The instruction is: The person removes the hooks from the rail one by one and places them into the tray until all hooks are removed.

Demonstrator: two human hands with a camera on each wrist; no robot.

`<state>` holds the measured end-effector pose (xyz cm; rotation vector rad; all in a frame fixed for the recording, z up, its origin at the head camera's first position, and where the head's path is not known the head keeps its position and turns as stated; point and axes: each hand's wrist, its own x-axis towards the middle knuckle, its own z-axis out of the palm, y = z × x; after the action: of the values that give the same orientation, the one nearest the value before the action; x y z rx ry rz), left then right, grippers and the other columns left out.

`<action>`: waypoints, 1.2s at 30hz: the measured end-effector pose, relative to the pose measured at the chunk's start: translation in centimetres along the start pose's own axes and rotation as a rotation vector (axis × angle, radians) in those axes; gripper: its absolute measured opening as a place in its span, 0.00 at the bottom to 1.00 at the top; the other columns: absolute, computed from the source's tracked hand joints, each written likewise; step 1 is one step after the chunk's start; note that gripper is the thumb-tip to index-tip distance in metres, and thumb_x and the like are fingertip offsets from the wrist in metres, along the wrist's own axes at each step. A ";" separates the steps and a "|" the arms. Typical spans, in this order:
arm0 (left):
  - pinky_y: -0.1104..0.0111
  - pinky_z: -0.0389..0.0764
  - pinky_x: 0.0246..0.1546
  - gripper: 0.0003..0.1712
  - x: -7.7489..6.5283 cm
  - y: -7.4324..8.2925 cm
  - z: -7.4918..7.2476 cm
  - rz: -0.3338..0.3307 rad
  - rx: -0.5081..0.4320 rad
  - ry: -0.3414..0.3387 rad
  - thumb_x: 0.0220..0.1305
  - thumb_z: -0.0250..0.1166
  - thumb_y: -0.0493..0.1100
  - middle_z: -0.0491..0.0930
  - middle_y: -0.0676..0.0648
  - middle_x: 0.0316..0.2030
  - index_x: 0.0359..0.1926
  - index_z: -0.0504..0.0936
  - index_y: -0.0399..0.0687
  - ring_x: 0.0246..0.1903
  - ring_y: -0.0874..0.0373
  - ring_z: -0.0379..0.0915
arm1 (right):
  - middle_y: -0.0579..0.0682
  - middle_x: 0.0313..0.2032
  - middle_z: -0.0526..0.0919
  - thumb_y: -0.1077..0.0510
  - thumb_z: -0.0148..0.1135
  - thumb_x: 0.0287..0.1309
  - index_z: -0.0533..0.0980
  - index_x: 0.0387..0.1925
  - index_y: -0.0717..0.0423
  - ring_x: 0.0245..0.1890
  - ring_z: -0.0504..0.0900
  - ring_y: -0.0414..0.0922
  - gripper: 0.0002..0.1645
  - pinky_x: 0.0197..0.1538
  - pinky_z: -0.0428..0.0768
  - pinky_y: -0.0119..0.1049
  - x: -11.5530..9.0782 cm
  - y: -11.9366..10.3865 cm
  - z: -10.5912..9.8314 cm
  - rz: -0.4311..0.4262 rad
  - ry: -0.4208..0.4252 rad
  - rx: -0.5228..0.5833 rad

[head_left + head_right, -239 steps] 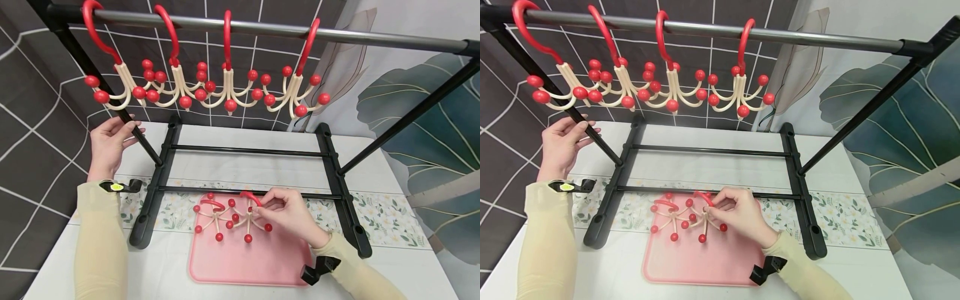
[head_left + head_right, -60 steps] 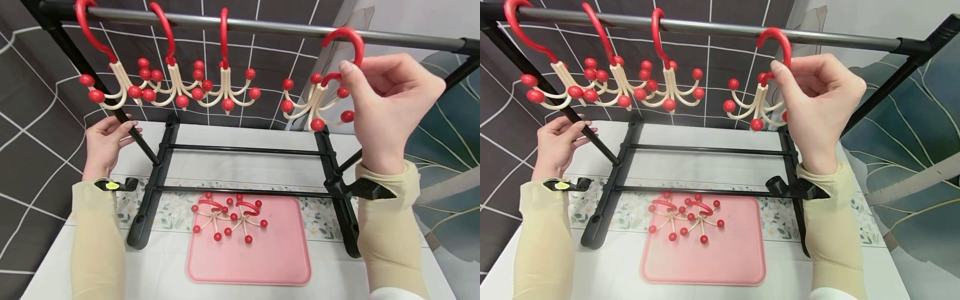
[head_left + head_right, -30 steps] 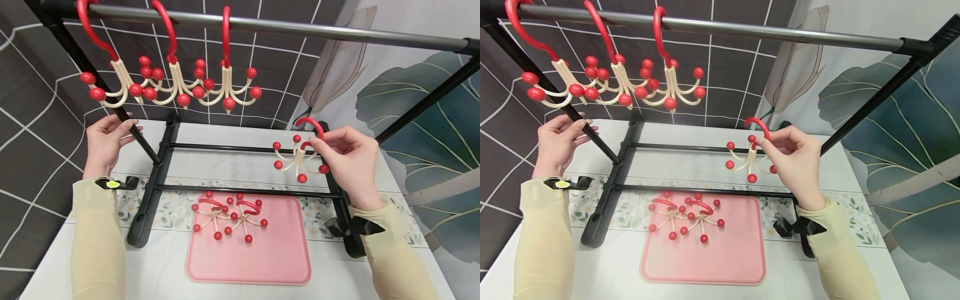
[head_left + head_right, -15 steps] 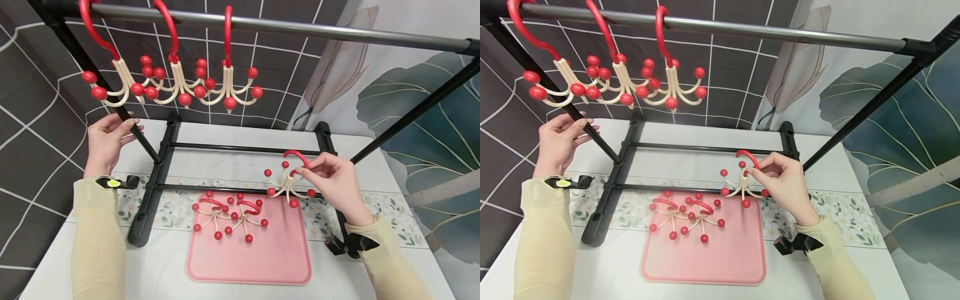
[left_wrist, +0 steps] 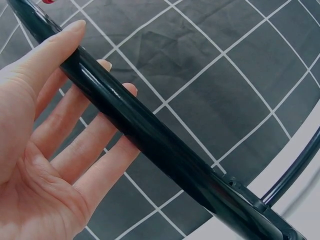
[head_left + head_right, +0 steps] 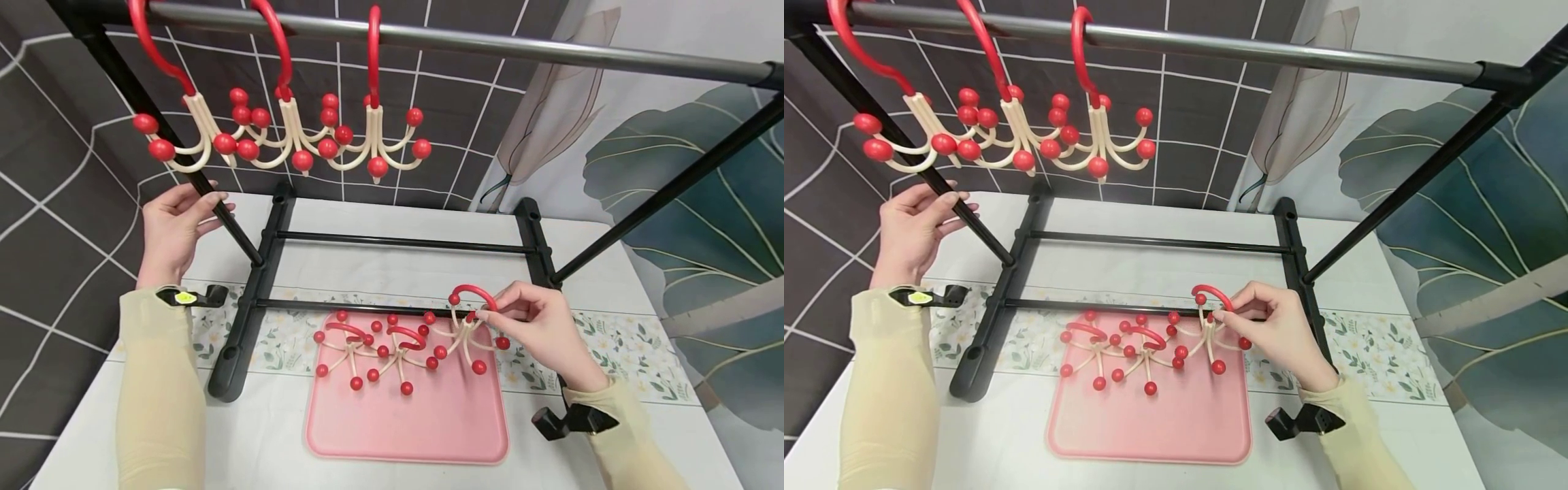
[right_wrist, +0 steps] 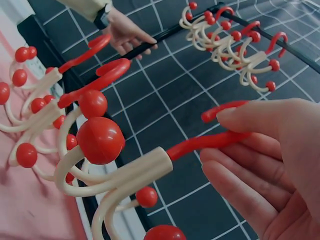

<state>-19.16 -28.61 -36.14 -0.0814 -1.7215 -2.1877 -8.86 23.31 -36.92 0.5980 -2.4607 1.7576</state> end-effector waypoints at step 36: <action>0.65 0.86 0.37 0.17 0.1 -0.1 0.1 0.013 -0.031 0.001 0.61 0.73 0.29 0.87 0.41 0.37 0.51 0.83 0.29 0.34 0.53 0.88 | 0.55 0.33 0.85 0.75 0.76 0.49 0.81 0.29 0.55 0.27 0.87 0.49 0.14 0.29 0.87 0.37 -2.7 4.6 0.7 0.092 -0.102 0.027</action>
<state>-19.26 -28.53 -36.20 -0.0993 -1.6825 -2.2053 -7.88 24.68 -42.05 0.6010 -2.5749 1.8410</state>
